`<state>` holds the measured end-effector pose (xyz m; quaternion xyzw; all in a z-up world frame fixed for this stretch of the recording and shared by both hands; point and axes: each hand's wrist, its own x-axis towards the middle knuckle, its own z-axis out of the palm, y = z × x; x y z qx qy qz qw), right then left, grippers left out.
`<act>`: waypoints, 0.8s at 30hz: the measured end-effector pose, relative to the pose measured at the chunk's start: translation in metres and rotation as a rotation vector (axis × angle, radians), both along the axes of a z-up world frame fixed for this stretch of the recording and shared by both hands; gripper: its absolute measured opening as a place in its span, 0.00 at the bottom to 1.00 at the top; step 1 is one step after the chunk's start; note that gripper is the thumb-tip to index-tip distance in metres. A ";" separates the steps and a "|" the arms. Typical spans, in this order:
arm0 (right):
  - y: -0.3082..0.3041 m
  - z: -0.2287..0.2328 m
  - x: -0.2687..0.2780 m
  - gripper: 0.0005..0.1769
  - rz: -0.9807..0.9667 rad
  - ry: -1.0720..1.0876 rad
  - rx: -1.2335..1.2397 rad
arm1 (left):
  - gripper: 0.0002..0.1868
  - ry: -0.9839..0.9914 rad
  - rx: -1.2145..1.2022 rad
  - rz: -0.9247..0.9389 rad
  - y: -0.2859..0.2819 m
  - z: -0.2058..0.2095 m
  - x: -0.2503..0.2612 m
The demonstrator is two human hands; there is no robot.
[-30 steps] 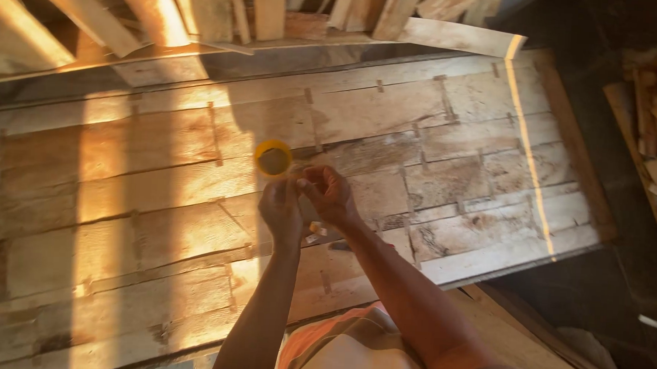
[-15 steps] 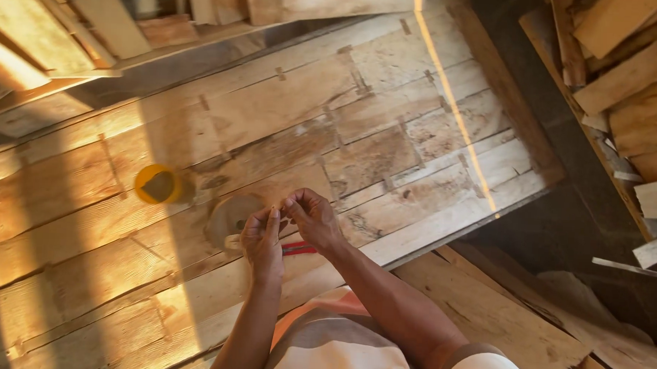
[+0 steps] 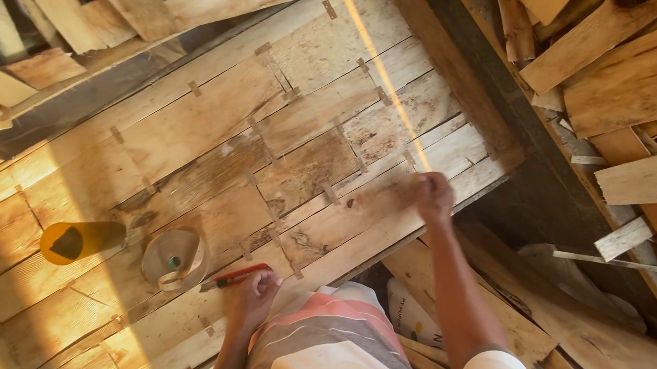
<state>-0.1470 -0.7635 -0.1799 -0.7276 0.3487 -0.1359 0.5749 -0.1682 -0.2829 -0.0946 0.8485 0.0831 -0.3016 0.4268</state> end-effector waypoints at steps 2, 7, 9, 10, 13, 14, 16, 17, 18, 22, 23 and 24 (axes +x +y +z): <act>-0.039 0.024 -0.006 0.04 -0.072 -0.010 -0.054 | 0.21 0.038 0.000 -0.014 0.001 -0.012 -0.005; -0.105 0.042 -0.019 0.02 -0.340 0.129 -0.089 | 0.22 0.149 0.075 -0.057 -0.022 0.018 0.006; -0.118 0.037 -0.019 0.02 -0.357 0.086 -0.025 | 0.21 0.137 0.075 -0.059 -0.024 0.015 0.006; -0.124 0.034 -0.020 0.01 -0.378 0.040 0.035 | 0.21 0.123 0.071 -0.064 -0.026 0.013 0.006; -0.132 0.031 -0.006 0.02 -0.363 0.023 0.052 | 0.21 0.076 0.081 -0.069 -0.026 0.007 0.002; -0.133 0.032 0.003 0.02 -0.364 0.022 0.055 | 0.21 0.073 0.084 -0.070 -0.027 0.008 0.002; -0.134 0.034 0.023 0.02 -0.273 -0.021 0.025 | 0.22 0.111 0.113 -0.050 -0.029 0.010 0.003; -0.135 0.040 0.036 0.02 -0.274 -0.026 0.028 | 0.22 0.106 0.115 -0.051 -0.028 0.006 0.002; -0.136 0.046 0.049 0.04 -0.238 0.049 -0.054 | 0.22 0.107 0.104 -0.041 -0.026 0.002 0.001; -0.161 0.027 0.101 0.07 -0.097 0.035 -0.389 | 0.21 0.127 0.109 -0.010 -0.029 0.006 0.000; -0.165 0.027 0.114 0.07 -0.096 0.032 -0.385 | 0.21 0.124 0.113 -0.009 -0.031 0.007 0.000; -0.168 0.026 0.128 0.08 -0.093 0.055 -0.397 | 0.22 0.122 0.128 -0.014 -0.031 0.009 0.000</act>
